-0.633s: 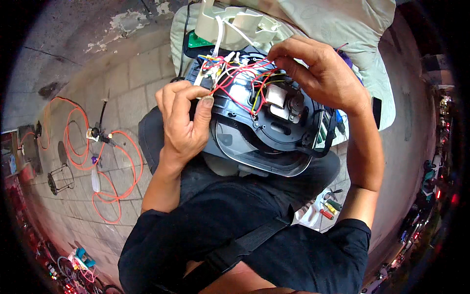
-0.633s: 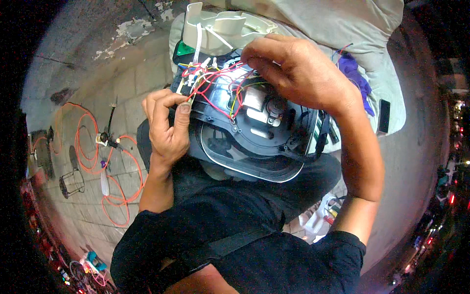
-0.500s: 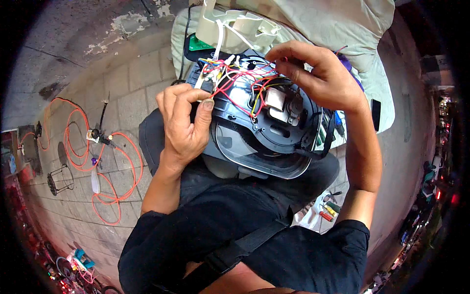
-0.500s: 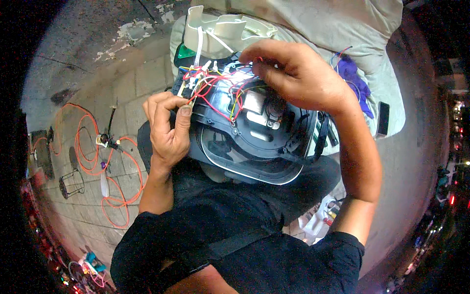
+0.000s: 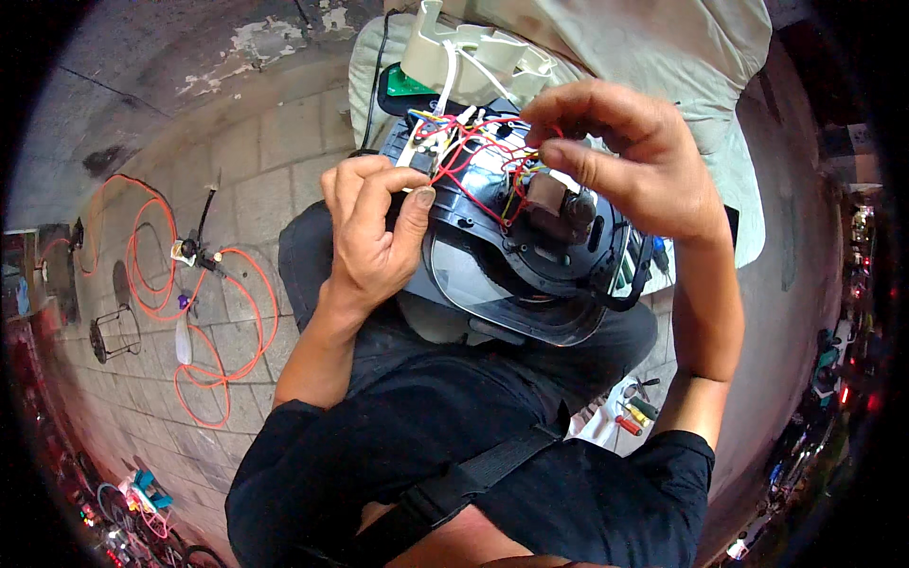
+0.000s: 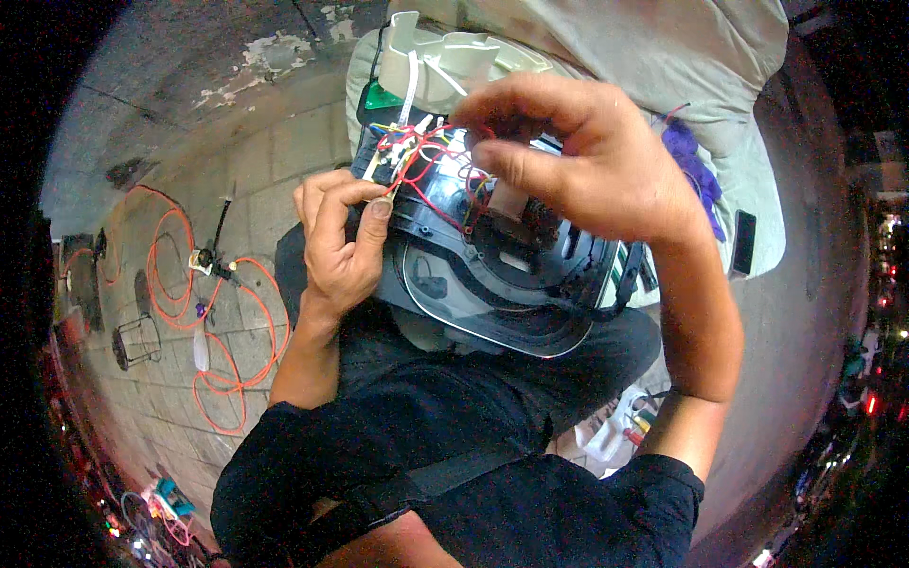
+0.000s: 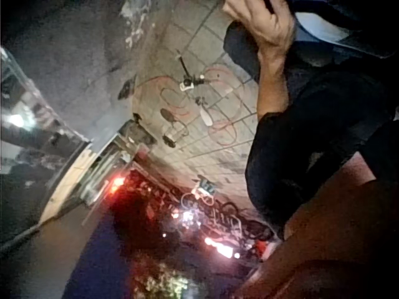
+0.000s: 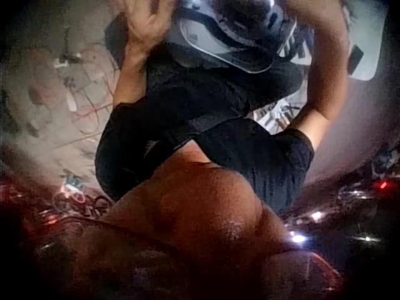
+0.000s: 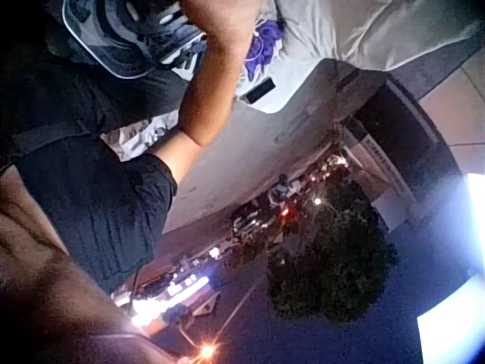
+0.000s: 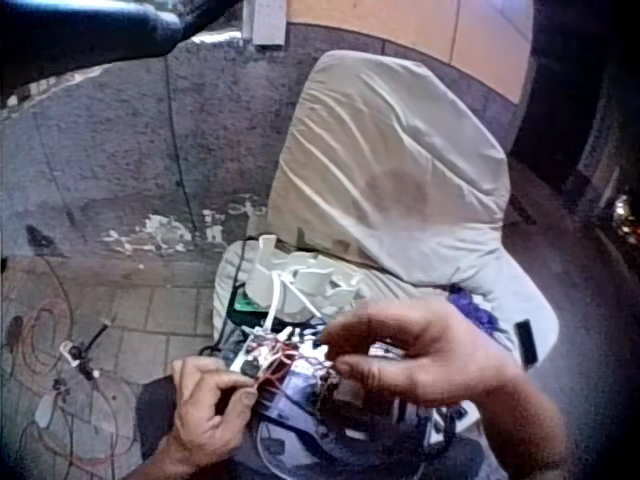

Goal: The person repairs a disassembled electric scooter headlight assembly by hand, connecting wires and using a flashlight to inspect the internal components. They use pliers to strip or adjust wires and test the light output before briefly walking into a shop and returning to the work area.

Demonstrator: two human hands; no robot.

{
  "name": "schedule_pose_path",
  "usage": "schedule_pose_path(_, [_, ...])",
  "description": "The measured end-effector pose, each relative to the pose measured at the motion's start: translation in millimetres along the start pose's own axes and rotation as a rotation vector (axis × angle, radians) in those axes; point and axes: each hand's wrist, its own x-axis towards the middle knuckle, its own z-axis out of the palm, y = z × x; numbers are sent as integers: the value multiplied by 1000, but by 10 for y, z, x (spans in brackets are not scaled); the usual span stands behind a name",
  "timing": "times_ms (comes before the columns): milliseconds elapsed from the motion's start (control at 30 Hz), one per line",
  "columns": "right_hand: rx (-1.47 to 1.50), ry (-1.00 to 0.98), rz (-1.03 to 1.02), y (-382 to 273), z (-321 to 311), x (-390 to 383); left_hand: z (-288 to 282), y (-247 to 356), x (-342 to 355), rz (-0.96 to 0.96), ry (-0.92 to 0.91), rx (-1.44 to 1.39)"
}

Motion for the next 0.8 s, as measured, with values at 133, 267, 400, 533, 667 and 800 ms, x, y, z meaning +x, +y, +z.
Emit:
schedule_pose_path(133, [-365,64,-166,-202,189,-122,-16,7,-7,3,-10,4])
schedule_pose_path(267, [-583,192,-248,-257,512,-312,-22,40,16,52,62,-2])
schedule_pose_path(400, [-839,191,-494,-186,782,-399,-139,186,93,268,-15,-3])
schedule_pose_path(533, [-994,189,-581,-198,975,-426,-100,141,113,380,-101,17])
schedule_pose_path(667, [-994,169,-587,-182,1019,-452,-86,116,110,379,-101,5])
schedule_pose_path(800, [-938,119,-543,-210,1025,-486,-36,119,97,402,-82,37])
